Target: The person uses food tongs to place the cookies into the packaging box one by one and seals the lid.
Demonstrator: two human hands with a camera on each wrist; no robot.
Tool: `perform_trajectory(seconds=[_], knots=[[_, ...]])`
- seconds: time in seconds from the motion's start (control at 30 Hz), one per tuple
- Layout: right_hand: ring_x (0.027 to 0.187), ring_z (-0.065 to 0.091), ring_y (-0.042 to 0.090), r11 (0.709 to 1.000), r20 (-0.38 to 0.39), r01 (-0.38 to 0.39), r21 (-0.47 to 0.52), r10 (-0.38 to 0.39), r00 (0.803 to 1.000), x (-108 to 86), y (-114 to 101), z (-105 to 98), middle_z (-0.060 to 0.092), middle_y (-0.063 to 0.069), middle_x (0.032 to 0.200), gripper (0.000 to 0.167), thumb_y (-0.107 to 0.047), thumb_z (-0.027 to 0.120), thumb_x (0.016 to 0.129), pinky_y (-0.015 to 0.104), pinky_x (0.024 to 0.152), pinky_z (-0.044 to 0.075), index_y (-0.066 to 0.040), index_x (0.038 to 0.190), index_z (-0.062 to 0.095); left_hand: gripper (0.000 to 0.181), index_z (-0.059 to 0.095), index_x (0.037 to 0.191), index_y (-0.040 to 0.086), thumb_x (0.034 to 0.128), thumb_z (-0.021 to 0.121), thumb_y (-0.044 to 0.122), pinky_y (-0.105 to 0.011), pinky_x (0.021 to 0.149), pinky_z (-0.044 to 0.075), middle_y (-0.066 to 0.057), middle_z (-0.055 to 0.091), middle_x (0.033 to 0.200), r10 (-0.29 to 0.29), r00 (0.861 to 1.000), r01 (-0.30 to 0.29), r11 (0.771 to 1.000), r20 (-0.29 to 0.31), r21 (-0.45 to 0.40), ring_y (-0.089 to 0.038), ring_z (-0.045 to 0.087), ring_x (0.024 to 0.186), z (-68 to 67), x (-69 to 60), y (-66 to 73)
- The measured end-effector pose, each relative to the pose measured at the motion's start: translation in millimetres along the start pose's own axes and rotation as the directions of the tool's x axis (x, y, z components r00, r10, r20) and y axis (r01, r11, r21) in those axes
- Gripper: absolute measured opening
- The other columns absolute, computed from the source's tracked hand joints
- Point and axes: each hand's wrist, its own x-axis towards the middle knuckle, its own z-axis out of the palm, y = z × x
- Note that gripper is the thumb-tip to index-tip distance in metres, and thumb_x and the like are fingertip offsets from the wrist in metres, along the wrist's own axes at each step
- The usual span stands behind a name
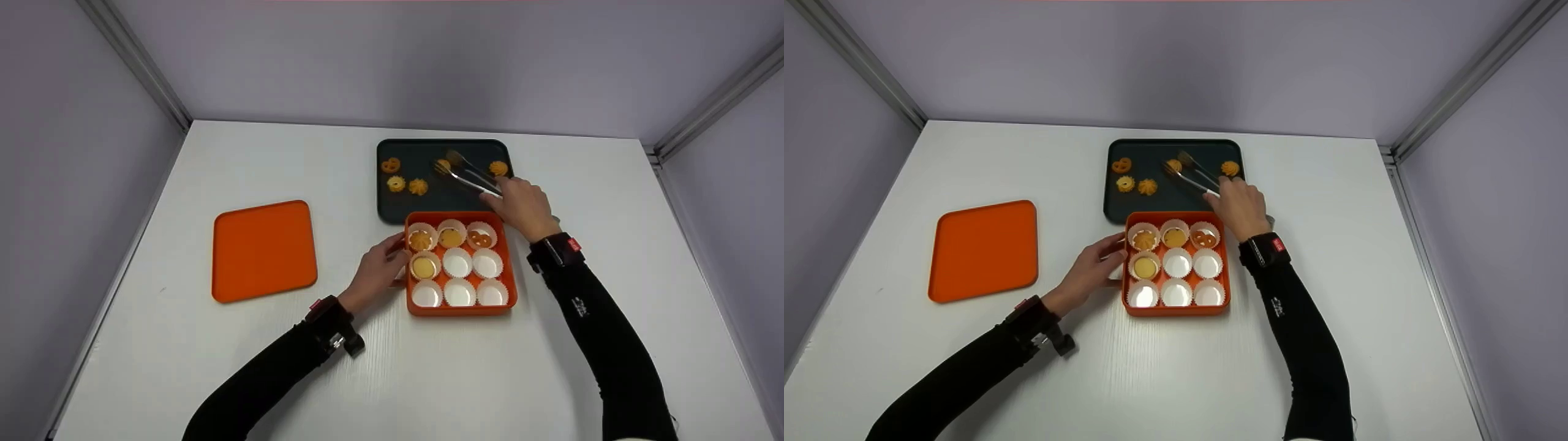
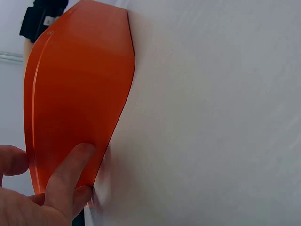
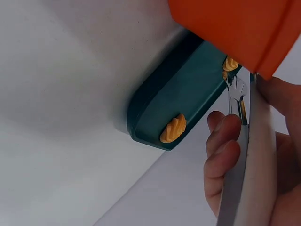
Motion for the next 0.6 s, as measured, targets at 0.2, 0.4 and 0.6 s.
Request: perform_trajectory(seconds=[0.2, 0.4, 0.6], knots=[[0.088, 0.065, 0.039, 1.0, -0.002, -0.019, 0.004, 0.019, 1.0, 2.0, 0.3, 1.9, 0.069, 0.026, 0.112, 0.052, -0.036, 0.069, 0.1, 0.054, 0.082, 0.059, 0.005, 0.131, 0.064, 0.057, 0.042, 0.159, 0.01, 0.1048, 0.056, 0.022, -0.039, 0.079, 0.064, -0.012, 0.051, 0.155, -0.029, 1.0, 0.03, 0.999, 0.008, -0.037, -0.028, 0.053, 0.137, 1.0, 1.0, 0.5], [0.093, 0.066, 0.042, 1.0, -0.008, -0.021, 0.004, 0.021, 1.0, 1.2, 0.7, 4.4, 0.068, 0.028, 0.118, 0.053, -0.036, 0.07, 0.1, 0.057, 0.087, 0.058, 0.005, 0.134, 0.063, 0.058, 0.043, 0.159, 0.011, 0.1038, 0.056, 0.023, -0.039, 0.078, 0.065, -0.01, 0.051, 0.155, -0.042, 0.999, 0.043, 0.998, 0.011, -0.04, -0.027, 0.054, 0.137, 2.0, 1.0, 1.0], [0.096, 0.067, 0.044, 1.0, -0.016, -0.016, 0.014, 0.016, 1.0, 0.6, 0.2, 5.6, 0.068, 0.029, 0.119, 0.054, -0.034, 0.07, 0.1, 0.059, 0.089, 0.058, 0.006, 0.136, 0.062, 0.058, 0.042, 0.159, 0.01, 0.1033, 0.056, 0.022, -0.039, 0.076, 0.065, -0.012, 0.052, 0.154, -0.025, 1.0, 0.025, 0.999, 0.006, -0.036, -0.027, 0.055, 0.135, 1.7, -0.2, 1.4]])
